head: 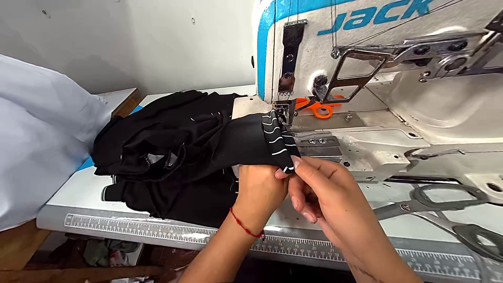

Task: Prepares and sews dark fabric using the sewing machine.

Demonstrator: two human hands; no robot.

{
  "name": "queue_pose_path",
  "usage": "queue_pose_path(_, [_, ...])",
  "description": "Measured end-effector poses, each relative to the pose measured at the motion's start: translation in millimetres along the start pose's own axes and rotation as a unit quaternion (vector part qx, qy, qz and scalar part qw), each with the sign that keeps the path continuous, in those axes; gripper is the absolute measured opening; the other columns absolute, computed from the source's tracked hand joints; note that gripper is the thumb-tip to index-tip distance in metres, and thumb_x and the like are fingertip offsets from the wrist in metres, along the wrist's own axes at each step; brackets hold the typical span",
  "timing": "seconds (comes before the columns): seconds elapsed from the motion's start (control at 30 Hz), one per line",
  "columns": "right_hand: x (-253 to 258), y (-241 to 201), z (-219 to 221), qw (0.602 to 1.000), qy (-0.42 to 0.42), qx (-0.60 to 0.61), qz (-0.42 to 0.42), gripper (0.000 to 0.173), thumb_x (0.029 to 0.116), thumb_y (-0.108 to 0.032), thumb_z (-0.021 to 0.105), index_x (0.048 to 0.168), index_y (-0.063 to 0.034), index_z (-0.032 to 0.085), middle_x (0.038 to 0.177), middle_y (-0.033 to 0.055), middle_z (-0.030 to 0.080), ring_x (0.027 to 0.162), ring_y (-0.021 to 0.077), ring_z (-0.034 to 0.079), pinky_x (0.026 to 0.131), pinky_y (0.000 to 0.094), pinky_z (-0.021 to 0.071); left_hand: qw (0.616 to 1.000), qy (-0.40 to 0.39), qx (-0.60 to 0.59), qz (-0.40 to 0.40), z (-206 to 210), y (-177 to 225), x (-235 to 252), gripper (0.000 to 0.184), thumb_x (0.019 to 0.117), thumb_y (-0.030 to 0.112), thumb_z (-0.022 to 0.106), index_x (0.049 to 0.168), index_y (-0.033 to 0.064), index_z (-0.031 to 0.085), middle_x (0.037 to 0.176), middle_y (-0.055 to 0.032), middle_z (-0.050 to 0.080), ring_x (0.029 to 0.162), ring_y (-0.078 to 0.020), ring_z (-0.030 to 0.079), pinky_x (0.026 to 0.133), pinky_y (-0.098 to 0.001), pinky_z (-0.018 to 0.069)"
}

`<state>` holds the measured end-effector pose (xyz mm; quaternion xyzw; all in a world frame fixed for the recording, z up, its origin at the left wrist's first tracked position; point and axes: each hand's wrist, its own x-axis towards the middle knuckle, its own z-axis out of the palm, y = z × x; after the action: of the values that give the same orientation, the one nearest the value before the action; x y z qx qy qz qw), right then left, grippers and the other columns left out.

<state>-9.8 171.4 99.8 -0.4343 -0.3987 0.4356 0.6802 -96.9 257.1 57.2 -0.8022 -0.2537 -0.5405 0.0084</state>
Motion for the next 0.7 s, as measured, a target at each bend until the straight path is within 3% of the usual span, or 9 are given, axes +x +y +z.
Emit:
queue_pose_path(0.07, [-2, 0, -2, 1.0, 0.005, -0.001, -0.003, 0.041, 0.1057, -0.01, 0.038, 0.078, -0.0123, 0.068, 0.051, -0.0068, 0.059, 0.039, -0.006, 0.047, 0.037, 0.0089, 0.0361, 1.0, 0.006, -0.011, 0.015, 1, 1, 3, 0.02, 0.0844, 0.02, 0.068, 0.068, 0.0085, 0.068, 0.069, -0.0063, 0.067, 0.069, -0.0167, 0.068, 0.059, -0.033, 0.0511])
queue_pose_path(0.13, [-6, 5, -4, 1.0, -0.008, -0.002, -0.003, 0.038, 0.105, -0.009, 0.039, 0.082, -0.0114, 0.069, 0.053, -0.008, 0.06, 0.039, -0.0065, 0.047, 0.038, 0.009, 0.0367, 0.997, 0.026, 0.008, 0.07, -2, -12, -4, 0.028, 0.0836, 0.021, 0.067, 0.059, 0.01, 0.061, 0.059, -0.0052, 0.063, 0.058, -0.0167, 0.065, 0.05, -0.0329, 0.0481])
queue_pose_path(0.2, [-10, 13, -5, 0.999, -0.029, -0.01, 0.01, 0.036, 0.1047, -0.008, 0.038, 0.087, -0.0098, 0.069, 0.055, -0.0095, 0.061, 0.041, -0.007, 0.049, 0.038, 0.0092, 0.0375, 0.992, 0.028, 0.038, 0.116, -12, -31, -15, 0.029, 0.0877, 0.021, 0.065, 0.061, 0.012, 0.062, 0.058, -0.0028, 0.062, 0.058, -0.0154, 0.062, 0.053, -0.0307, 0.0468])
queue_pose_path(0.3, [-11, 24, -10, 0.998, -0.042, -0.024, 0.029, 0.036, 0.1054, -0.009, 0.036, 0.088, -0.0097, 0.068, 0.057, -0.0096, 0.062, 0.042, -0.0058, 0.05, 0.038, 0.0109, 0.0383, 0.984, -0.021, 0.007, 0.176, -45, -37, -23, 0.019, 0.1021, 0.02, 0.058, 0.089, 0.0129, 0.07, 0.085, -0.0008, 0.07, 0.082, -0.0114, 0.064, 0.077, -0.0242, 0.0506])
queue_pose_path(0.4, [-8, 29, -19, 0.997, -0.044, -0.05, 0.025, 0.04, 0.1057, -0.013, 0.035, 0.085, -0.0133, 0.069, 0.057, -0.0099, 0.063, 0.043, -0.0052, 0.05, 0.04, 0.0119, 0.0398, 0.962, -0.102, -0.046, 0.247, -80, -16, 19, 0.02, 0.104, 0.018, 0.054, 0.098, 0.0089, 0.072, 0.091, -0.0038, 0.075, 0.072, -0.0103, 0.066, 0.06, -0.0235, 0.0485])
queue_pose_path(0.47, [-8, 29, -23, 0.995, -0.053, -0.077, 0.033, 0.041, 0.1059, -0.014, 0.035, 0.088, -0.0125, 0.072, 0.057, -0.0094, 0.064, 0.042, -0.0051, 0.049, 0.04, 0.0117, 0.0394, 0.931, -0.221, -0.004, 0.289, -85, -9, 60, 0.023, 0.0942, 0.01, 0.056, 0.1, 0.0088, 0.078, 0.106, -0.0046, 0.076, 0.073, -0.0143, 0.068, 0.054, -0.0289, 0.0501])
queue_pose_path(0.53, [-8, 25, -29, 0.984, -0.061, -0.166, -0.004, 0.038, 0.106, -0.017, 0.037, 0.094, -0.0118, 0.073, 0.062, -0.0093, 0.067, 0.042, -0.0048, 0.049, 0.039, 0.0122, 0.0392, 0.884, -0.328, 0.04, 0.331, -74, -17, 90, 0.02, 0.0893, 0.008, 0.058, 0.094, 0.0072, 0.078, 0.1, -0.0062, 0.074, 0.067, -0.0191, 0.066, 0.048, -0.0348, 0.047])
queue_pose_path(0.63, [-4, 16, -45, 0.862, 0.007, -0.448, -0.236, 0.03, 0.1022, -0.032, 0.05, 0.096, -0.0183, 0.076, 0.075, -0.0114, 0.068, 0.058, -0.0051, 0.056, 0.05, 0.0148, 0.0454, 0.843, -0.4, 0.011, 0.36, -65, -32, 115, 0.016, 0.0895, 0.009, 0.058, 0.079, 0.008, 0.07, 0.083, -0.0047, 0.069, 0.062, -0.018, 0.063, 0.047, -0.0358, 0.0432])
queue_pose_path(0.7, [8, 1, -49, 0.781, 0.008, -0.53, -0.329, 0.03, 0.0964, -0.032, 0.057, 0.109, -0.0146, 0.078, 0.102, 0.0001, 0.072, 0.088, 0.0091, 0.065, 0.073, 0.0266, 0.053, 0.836, -0.416, -0.009, 0.357, -70, -29, 130, 0.013, 0.088, 0.011, 0.059, 0.081, 0.0086, 0.07, 0.08, -0.0031, 0.067, 0.061, -0.0155, 0.062, 0.047, -0.0342, 0.0431])
